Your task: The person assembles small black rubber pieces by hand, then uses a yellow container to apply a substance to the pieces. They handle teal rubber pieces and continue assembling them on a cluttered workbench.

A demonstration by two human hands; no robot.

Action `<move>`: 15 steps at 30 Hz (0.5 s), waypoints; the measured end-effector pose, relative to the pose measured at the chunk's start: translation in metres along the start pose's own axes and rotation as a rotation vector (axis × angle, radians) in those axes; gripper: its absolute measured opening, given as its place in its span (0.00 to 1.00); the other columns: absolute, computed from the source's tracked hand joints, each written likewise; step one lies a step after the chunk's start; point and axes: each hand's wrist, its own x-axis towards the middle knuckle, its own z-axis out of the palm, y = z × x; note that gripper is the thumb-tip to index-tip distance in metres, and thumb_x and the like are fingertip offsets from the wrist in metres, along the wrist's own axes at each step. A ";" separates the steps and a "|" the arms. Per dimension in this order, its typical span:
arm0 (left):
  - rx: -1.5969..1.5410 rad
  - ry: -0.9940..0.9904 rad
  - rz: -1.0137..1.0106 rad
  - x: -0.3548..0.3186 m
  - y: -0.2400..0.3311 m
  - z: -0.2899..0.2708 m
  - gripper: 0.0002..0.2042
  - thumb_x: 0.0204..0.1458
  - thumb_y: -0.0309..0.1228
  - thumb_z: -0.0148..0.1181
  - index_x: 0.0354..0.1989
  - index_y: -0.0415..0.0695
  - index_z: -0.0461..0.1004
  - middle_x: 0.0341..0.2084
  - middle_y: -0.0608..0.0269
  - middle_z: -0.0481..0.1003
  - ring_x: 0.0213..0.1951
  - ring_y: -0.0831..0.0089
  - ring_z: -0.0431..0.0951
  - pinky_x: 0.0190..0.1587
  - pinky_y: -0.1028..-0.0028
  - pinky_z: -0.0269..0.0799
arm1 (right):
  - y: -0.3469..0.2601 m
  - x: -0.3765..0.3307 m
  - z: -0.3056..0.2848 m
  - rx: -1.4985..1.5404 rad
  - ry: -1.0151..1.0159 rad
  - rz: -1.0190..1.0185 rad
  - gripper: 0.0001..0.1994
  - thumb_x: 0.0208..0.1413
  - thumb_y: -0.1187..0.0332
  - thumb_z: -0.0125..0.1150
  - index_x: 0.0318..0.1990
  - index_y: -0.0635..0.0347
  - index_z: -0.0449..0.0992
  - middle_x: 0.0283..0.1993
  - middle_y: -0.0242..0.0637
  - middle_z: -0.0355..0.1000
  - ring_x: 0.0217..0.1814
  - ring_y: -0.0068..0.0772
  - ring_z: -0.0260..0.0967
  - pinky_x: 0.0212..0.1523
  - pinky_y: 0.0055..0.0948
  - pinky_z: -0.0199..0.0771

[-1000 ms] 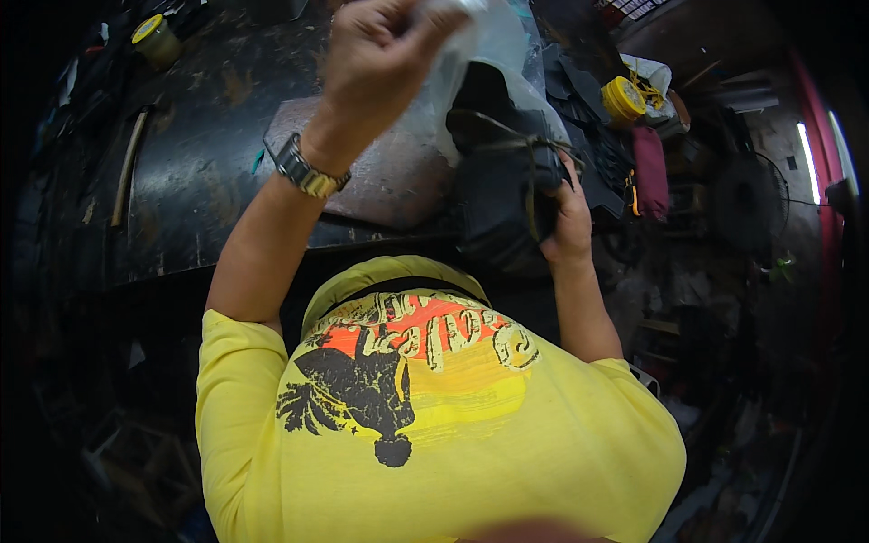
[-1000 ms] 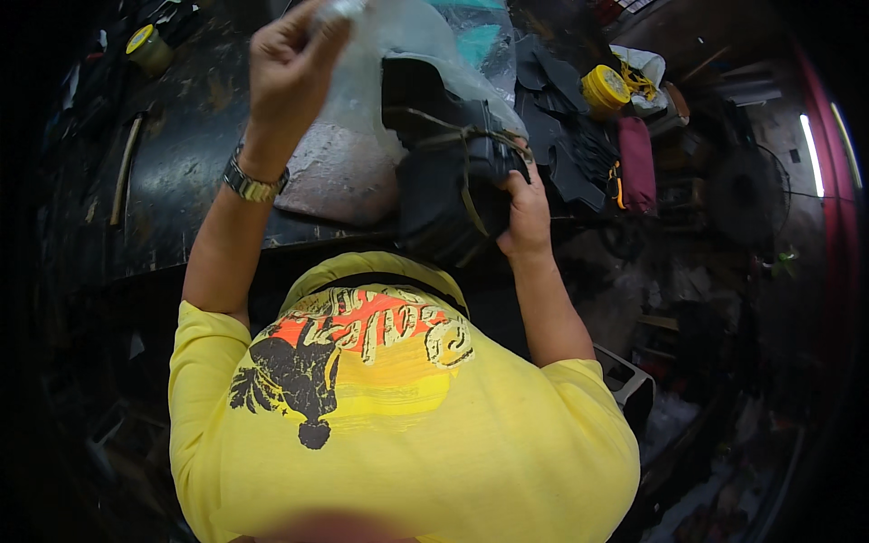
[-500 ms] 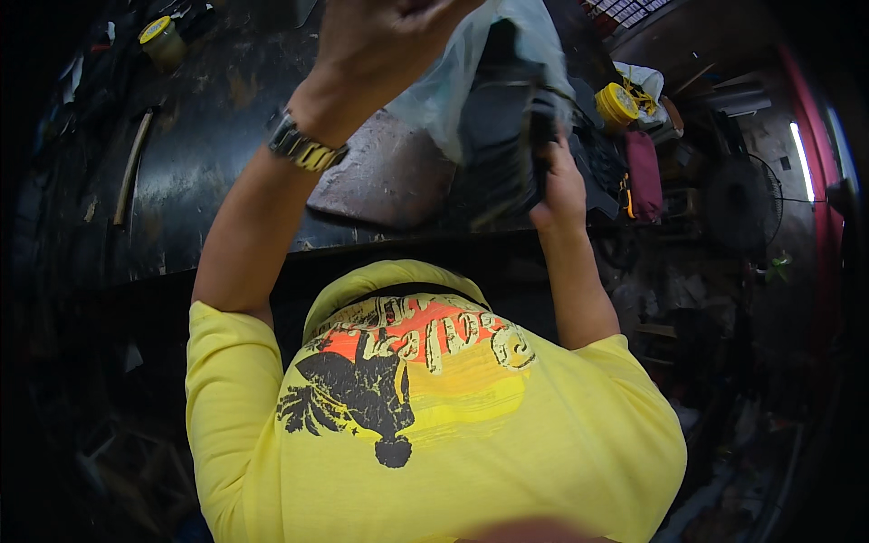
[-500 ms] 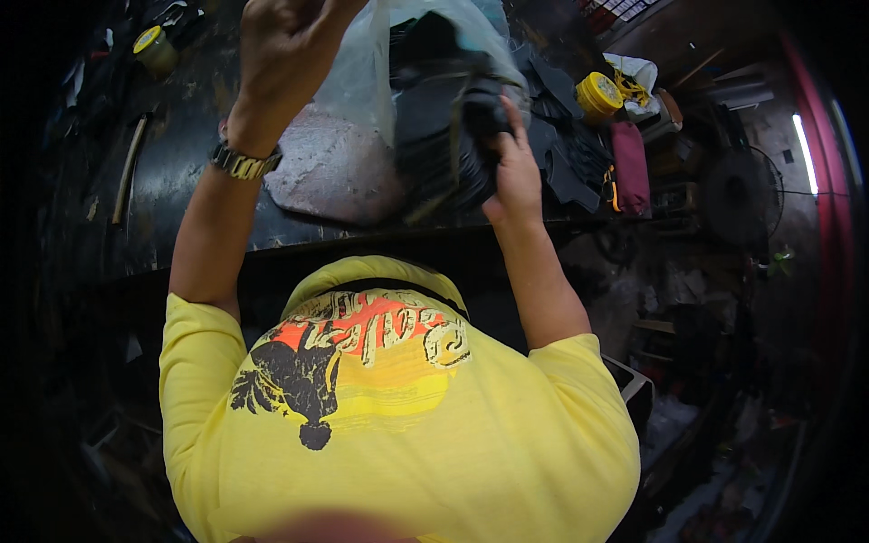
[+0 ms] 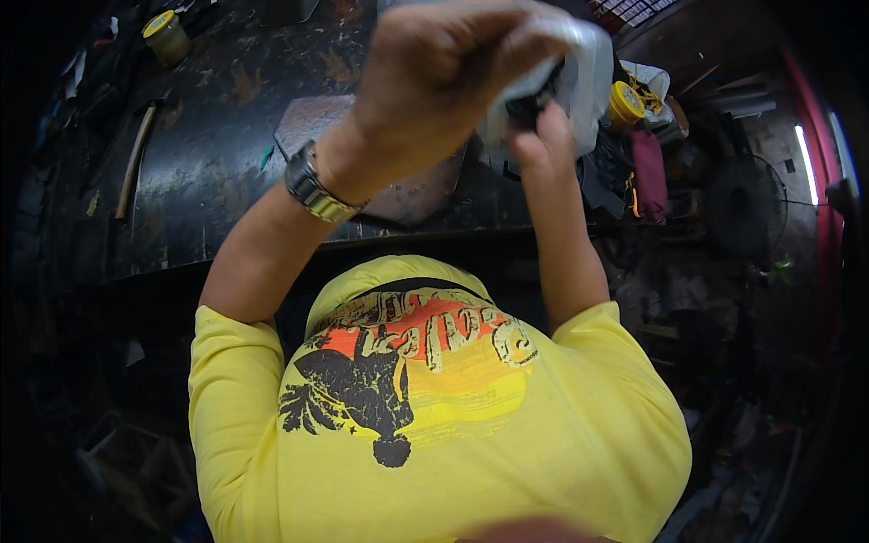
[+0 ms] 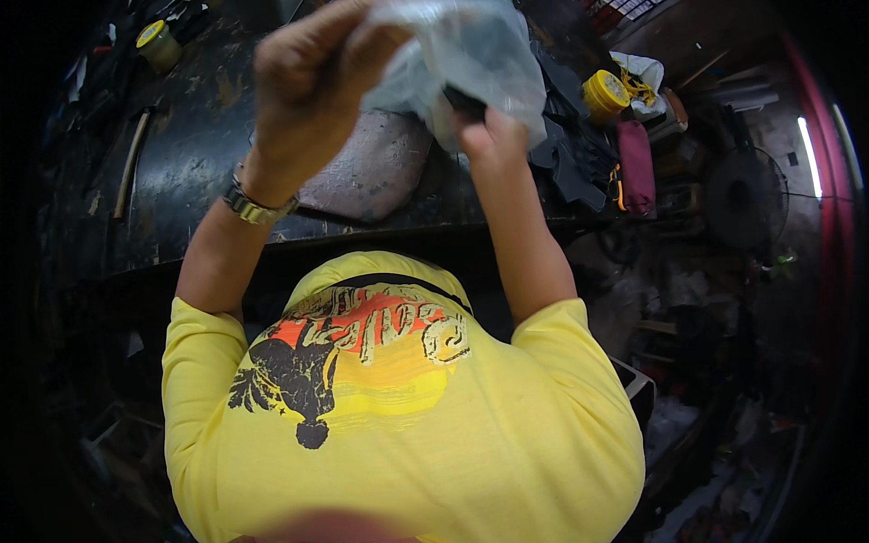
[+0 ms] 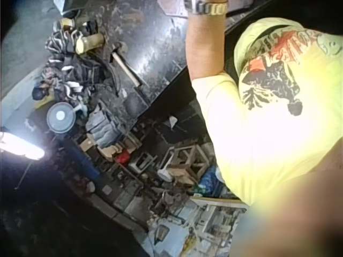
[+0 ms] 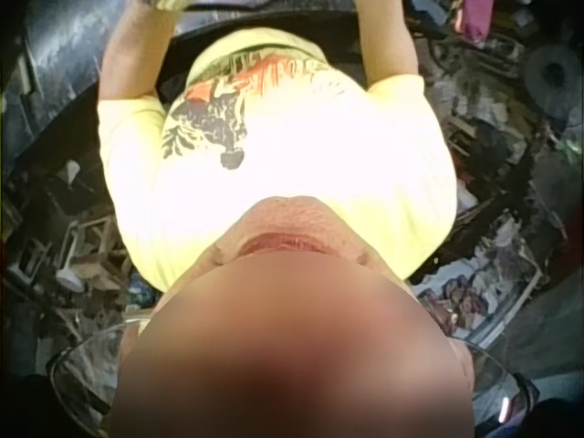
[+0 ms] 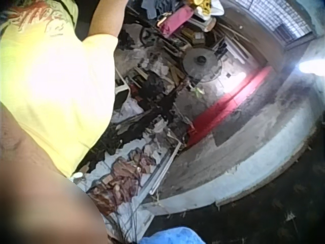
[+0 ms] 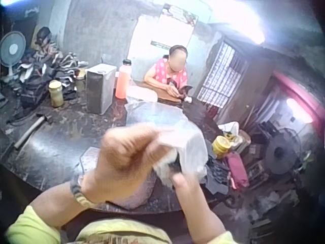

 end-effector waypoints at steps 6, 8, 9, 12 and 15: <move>-0.221 0.040 -0.289 0.022 0.003 -0.013 0.10 0.65 0.33 0.61 0.42 0.39 0.83 0.19 0.83 0.68 0.20 0.94 0.56 0.21 0.82 0.45 | 0.060 0.031 0.063 -0.116 0.314 -0.191 0.19 0.71 0.68 0.47 0.64 0.69 0.64 0.61 0.46 0.71 0.58 0.44 0.74 0.58 0.42 0.80; -0.127 0.095 -0.252 0.023 0.003 -0.019 0.10 0.64 0.32 0.63 0.44 0.39 0.83 0.20 0.83 0.69 0.20 0.94 0.57 0.20 0.83 0.46 | 0.061 0.029 0.061 -0.223 0.224 -0.257 0.18 0.72 0.68 0.46 0.64 0.65 0.64 0.62 0.46 0.69 0.58 0.42 0.73 0.59 0.44 0.80; -0.057 0.128 -0.281 0.024 0.006 -0.030 0.11 0.64 0.33 0.63 0.45 0.38 0.83 0.22 0.80 0.73 0.21 0.94 0.60 0.21 0.84 0.50 | 0.061 0.027 0.058 -0.275 0.172 -0.286 0.17 0.72 0.68 0.46 0.65 0.63 0.64 0.62 0.46 0.69 0.58 0.41 0.73 0.59 0.44 0.80; 0.312 0.218 -0.016 0.042 0.013 -0.049 0.12 0.63 0.33 0.62 0.48 0.37 0.81 0.26 0.74 0.79 0.21 0.90 0.67 0.22 0.84 0.59 | 0.058 0.031 0.040 -0.198 0.072 -0.282 0.16 0.72 0.68 0.46 0.63 0.59 0.66 0.63 0.43 0.68 0.60 0.39 0.72 0.63 0.45 0.77; 0.587 0.072 0.422 0.053 0.017 -0.035 0.11 0.62 0.29 0.62 0.48 0.36 0.80 0.29 0.70 0.81 0.25 0.84 0.73 0.25 0.82 0.66 | 0.088 0.047 0.032 -0.652 0.162 -0.448 0.13 0.72 0.64 0.51 0.57 0.57 0.74 0.60 0.39 0.71 0.60 0.36 0.71 0.64 0.40 0.75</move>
